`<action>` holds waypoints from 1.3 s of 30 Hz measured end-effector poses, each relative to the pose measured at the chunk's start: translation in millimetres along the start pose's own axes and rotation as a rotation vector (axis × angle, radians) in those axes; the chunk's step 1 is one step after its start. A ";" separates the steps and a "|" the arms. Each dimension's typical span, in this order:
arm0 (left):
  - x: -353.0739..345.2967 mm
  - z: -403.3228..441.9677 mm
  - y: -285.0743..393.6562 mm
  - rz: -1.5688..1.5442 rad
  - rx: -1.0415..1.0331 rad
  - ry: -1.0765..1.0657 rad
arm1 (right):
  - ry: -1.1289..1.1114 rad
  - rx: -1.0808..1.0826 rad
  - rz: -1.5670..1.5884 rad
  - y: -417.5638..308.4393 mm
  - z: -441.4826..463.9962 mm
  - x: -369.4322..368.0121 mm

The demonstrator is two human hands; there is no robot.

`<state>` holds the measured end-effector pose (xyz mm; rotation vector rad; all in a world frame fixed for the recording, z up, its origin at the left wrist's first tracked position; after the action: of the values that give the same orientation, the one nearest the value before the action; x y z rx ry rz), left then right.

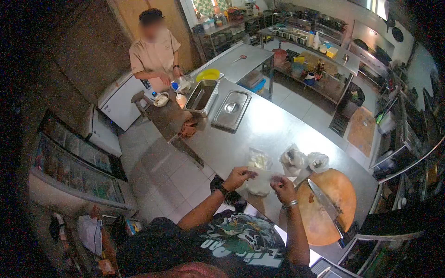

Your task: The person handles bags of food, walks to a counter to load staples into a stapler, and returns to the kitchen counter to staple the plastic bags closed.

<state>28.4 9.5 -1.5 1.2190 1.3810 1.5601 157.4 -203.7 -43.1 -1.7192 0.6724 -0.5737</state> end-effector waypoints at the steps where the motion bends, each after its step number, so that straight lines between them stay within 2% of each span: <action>1: -1.3 1.4 -4.1 -0.082 -0.018 -0.010 | -0.021 0.142 -0.130 2.8 3.2 0.3; 3: 2.5 -4.3 -8.1 -0.152 -0.025 -0.021 | -0.044 0.279 -0.245 3.5 -1.4 -8.9; 5: 4.9 -10.1 2.7 -0.133 0.000 -0.052 | 0.063 0.125 0.170 -32.1 -16.6 -21.8; 6: 3.7 -10.6 7.2 -0.134 -0.001 -0.052 | 0.063 0.125 0.169 -36.2 -15.9 -23.4; 8: 6.3 -10.5 16.5 -0.106 -0.019 -0.020 | 0.190 0.306 -0.057 -46.6 -14.1 -24.3; 11: 5.9 -11.7 20.0 -0.161 -0.061 0.017 | 0.266 0.296 -0.112 -52.7 -13.3 -21.6; 12: 5.2 -11.9 17.6 -0.162 -0.061 0.019 | 0.265 0.296 -0.113 -59.7 -15.7 -19.6; 14: 3.7 -11.9 12.6 -0.164 -0.098 0.024 | 0.189 0.103 -0.035 -68.5 -20.6 -15.6; 17: 3.0 -14.4 9.6 -0.083 -0.115 -0.015 | 0.164 0.204 -0.223 -53.3 -15.5 1.7; 21: 0.6 -19.0 21.4 -0.037 -0.160 0.005 | 0.076 0.249 -0.428 -75.1 -26.7 17.6; 24: -0.7 -17.6 13.2 -0.131 -0.136 0.024 | -0.011 0.325 -0.336 -77.2 -26.1 15.9; 26: -1.2 -15.0 10.0 -0.206 -0.062 -0.001 | 0.086 0.227 0.013 -88.4 -28.4 9.6; 29: -9.0 -12.7 29.4 -0.260 -0.018 0.106 | 0.199 0.285 0.124 -50.0 -15.0 2.6; 31: -10.2 -10.6 31.7 -0.313 -0.012 0.148 | 0.175 0.318 0.118 -20.9 -12.9 -4.1; 32: -9.8 -8.7 32.3 -0.362 -0.016 0.186 | 0.240 0.416 -0.066 -9.5 -12.0 -9.0; 34: -9.4 -3.0 14.6 -0.362 -0.020 0.201 | 0.287 0.348 -0.288 4.1 -14.2 -13.8; 36: -9.6 2.7 -7.4 -0.385 -0.046 0.232 | 0.250 0.335 -0.301 50.4 15.4 -16.0; 38: -16.0 0.2 -4.2 -0.471 -0.093 0.236 | 0.261 0.292 -0.339 54.8 6.1 -6.7; 39: -23.1 -7.3 3.0 -0.520 -0.133 0.222 | 0.306 0.263 -0.363 34.6 0.3 -15.3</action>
<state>28.6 -14.9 -2.8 0.5539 1.5512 1.4079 141.8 -199.5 -77.3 -1.5256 0.4689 -1.1449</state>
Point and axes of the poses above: each hand's wrist, its own z-axis towards the middle knuckle, its own x-axis out of the back of the hand, y = z × x, the point moved 3 cm from there along z, towards the middle knuckle, and after that the axes turned 2 degrees about -x, right-handed, at the moved point
